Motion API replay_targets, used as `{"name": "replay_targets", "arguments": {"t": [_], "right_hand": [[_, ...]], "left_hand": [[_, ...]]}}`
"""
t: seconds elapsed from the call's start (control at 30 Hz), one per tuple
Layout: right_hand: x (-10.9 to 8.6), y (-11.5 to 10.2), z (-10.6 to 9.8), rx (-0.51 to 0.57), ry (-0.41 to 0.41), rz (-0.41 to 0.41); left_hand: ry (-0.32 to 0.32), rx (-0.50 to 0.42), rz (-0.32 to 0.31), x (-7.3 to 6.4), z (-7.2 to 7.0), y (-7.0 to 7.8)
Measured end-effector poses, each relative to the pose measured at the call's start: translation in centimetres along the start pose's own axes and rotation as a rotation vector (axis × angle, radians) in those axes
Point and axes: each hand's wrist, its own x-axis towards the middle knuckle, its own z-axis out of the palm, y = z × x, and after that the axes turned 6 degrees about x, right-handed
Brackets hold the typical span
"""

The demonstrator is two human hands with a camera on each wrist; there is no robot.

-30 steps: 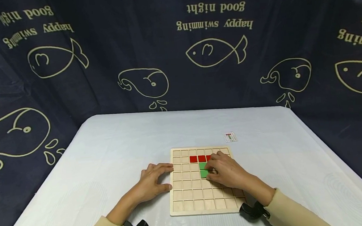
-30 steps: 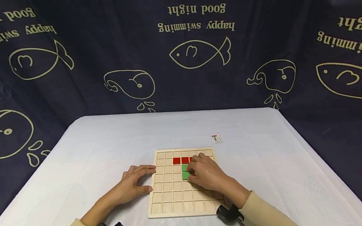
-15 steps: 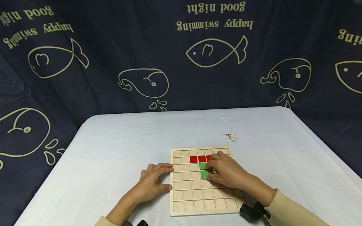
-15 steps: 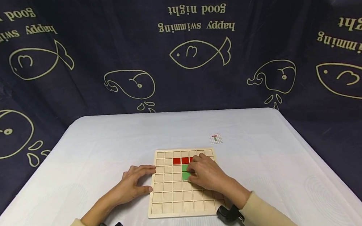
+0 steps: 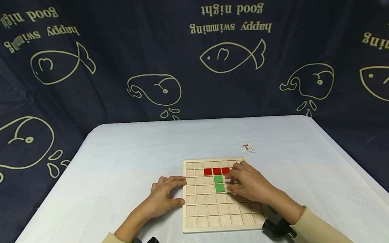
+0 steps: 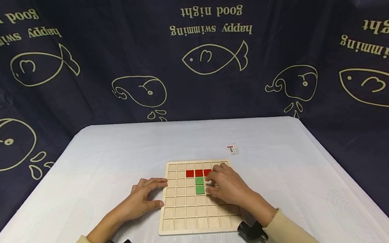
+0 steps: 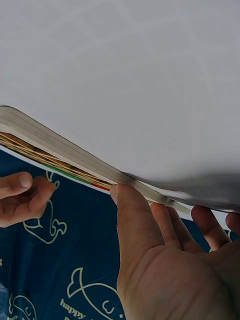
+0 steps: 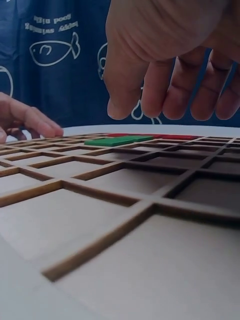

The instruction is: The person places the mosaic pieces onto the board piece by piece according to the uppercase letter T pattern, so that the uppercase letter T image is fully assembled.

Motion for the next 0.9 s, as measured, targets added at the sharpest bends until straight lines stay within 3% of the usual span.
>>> {"name": "replay_targets", "arguments": {"t": [0.6,0.9], "right_hand": [[-3.2,1.8,-2.2,0.016,0.112,0.080],[-5.3,2.5,-3.0,0.021,0.156,0.083]], "left_hand": [[0.006,0.008,0.006,-0.1,-0.1,0.1],[0.004,0.004,0.010,-0.1,-0.1,0.1]]}}
